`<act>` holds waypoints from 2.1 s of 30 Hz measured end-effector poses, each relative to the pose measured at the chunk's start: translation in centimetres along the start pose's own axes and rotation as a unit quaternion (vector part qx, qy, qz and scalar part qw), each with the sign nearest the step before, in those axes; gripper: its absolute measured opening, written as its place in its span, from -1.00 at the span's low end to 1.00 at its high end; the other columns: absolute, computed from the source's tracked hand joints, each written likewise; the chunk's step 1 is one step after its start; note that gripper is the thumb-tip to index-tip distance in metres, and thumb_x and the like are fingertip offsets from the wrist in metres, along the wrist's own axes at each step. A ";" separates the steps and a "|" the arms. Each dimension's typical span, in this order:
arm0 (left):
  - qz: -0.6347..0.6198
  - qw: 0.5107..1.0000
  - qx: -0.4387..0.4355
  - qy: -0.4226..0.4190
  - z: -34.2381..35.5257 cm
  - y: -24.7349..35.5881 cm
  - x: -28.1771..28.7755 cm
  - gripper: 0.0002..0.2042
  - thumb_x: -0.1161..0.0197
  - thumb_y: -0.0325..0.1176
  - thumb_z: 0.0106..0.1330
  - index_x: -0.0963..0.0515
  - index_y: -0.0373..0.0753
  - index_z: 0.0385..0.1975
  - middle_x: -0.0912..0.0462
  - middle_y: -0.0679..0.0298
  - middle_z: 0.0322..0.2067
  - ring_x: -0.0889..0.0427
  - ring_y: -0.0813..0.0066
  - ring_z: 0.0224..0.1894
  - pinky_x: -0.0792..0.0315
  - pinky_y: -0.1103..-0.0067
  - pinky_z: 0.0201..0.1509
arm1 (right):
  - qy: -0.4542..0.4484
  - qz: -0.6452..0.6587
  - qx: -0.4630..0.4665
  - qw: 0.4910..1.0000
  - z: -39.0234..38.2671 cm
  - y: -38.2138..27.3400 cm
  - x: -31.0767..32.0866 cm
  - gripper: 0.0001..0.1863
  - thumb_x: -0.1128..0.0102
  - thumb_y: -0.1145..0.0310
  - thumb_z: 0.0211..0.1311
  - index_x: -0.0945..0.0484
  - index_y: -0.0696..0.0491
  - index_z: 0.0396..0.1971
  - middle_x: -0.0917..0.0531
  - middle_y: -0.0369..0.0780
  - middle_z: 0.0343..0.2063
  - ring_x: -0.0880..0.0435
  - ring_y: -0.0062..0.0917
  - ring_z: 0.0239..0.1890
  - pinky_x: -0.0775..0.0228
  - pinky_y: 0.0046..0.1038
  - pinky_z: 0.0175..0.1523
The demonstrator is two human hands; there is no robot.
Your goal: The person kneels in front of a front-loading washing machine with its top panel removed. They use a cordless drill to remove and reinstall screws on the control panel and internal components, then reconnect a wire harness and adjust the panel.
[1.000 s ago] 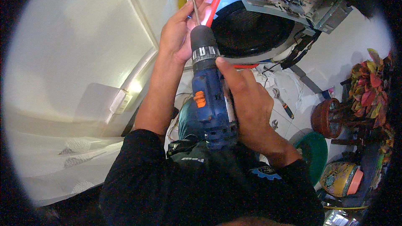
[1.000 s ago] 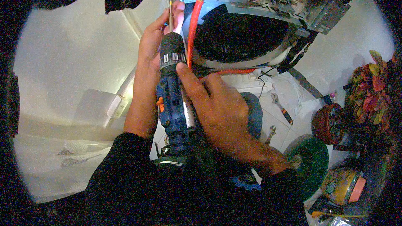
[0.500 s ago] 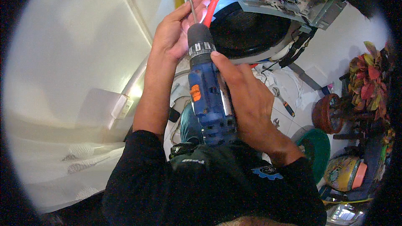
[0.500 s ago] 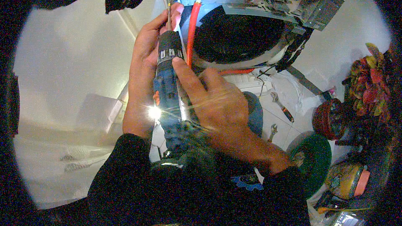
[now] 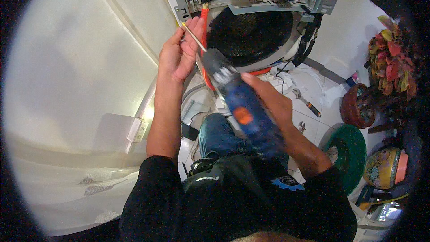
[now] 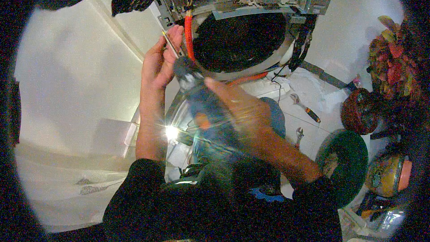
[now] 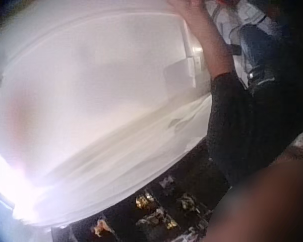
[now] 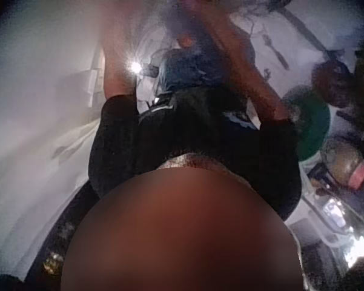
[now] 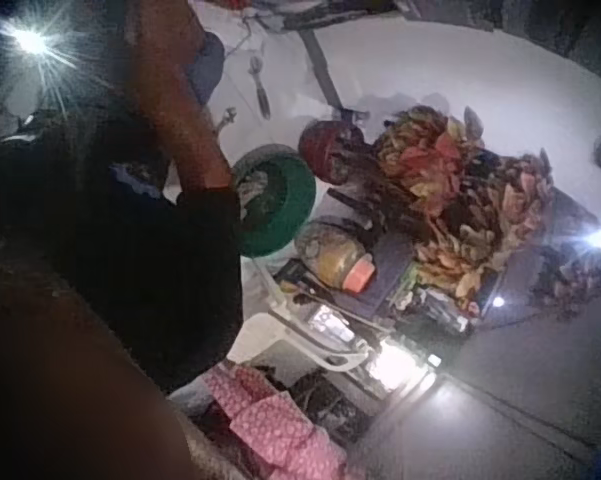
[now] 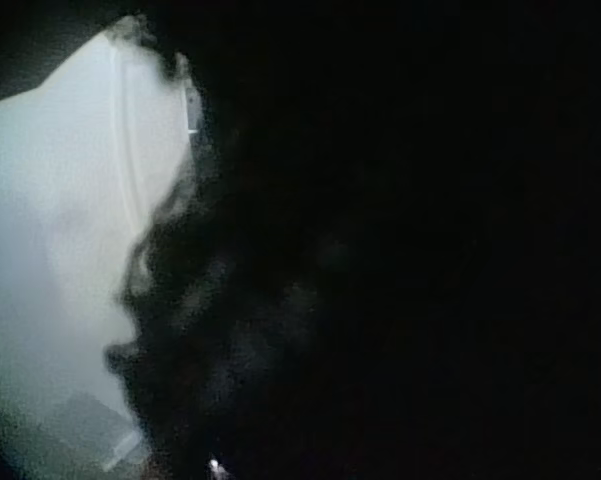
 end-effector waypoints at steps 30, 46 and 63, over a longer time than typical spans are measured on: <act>-0.140 0.982 0.129 -0.008 3.6 -23.5 -5.7 -0.77 0.11 -0.23 0.62 -0.43 -0.18 0.03 -0.63 0.20 0.12 -0.65 0.40 0.13 -0.59 0.34 0.21 | 0.178 0.065 -0.126 0.974 -16.8 11.1 11.0 -0.20 -0.54 0.41 -0.04 -0.37 0.16 0.25 -0.60 -0.08 0.01 -0.65 -0.30 0.00 -0.48 -0.34 0.15; -0.169 0.972 0.147 -0.068 4.1 -26.8 -7.9 -0.79 0.03 -0.23 0.59 -0.53 -0.15 -0.13 -0.66 0.27 0.08 -0.68 0.41 0.09 -0.58 0.32 0.22 | 0.240 -0.019 -0.124 0.963 -18.7 11.9 11.7 -0.19 -0.50 0.41 0.02 -0.30 0.16 0.30 -0.59 -0.06 0.03 -0.65 -0.31 -0.02 -0.50 -0.32 0.10; 0.039 0.974 0.207 0.083 3.0 -29.1 -3.3 -0.55 0.19 -0.12 0.63 -0.36 -0.35 0.24 -0.58 0.11 0.12 -0.59 0.23 0.17 -0.54 0.39 0.25 | 0.281 0.069 -0.174 0.941 -19.9 14.8 13.0 -0.21 -0.45 0.34 0.06 -0.30 0.18 0.30 -0.48 0.02 0.16 -0.48 -0.12 0.22 -0.28 -0.18 0.35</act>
Point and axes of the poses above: each hand's wrist, its own z-axis towards the middle knuckle, its own x-axis out of the back of the hand, y = z × x, the point moved 10 cm from there along z, towards the middle knuckle
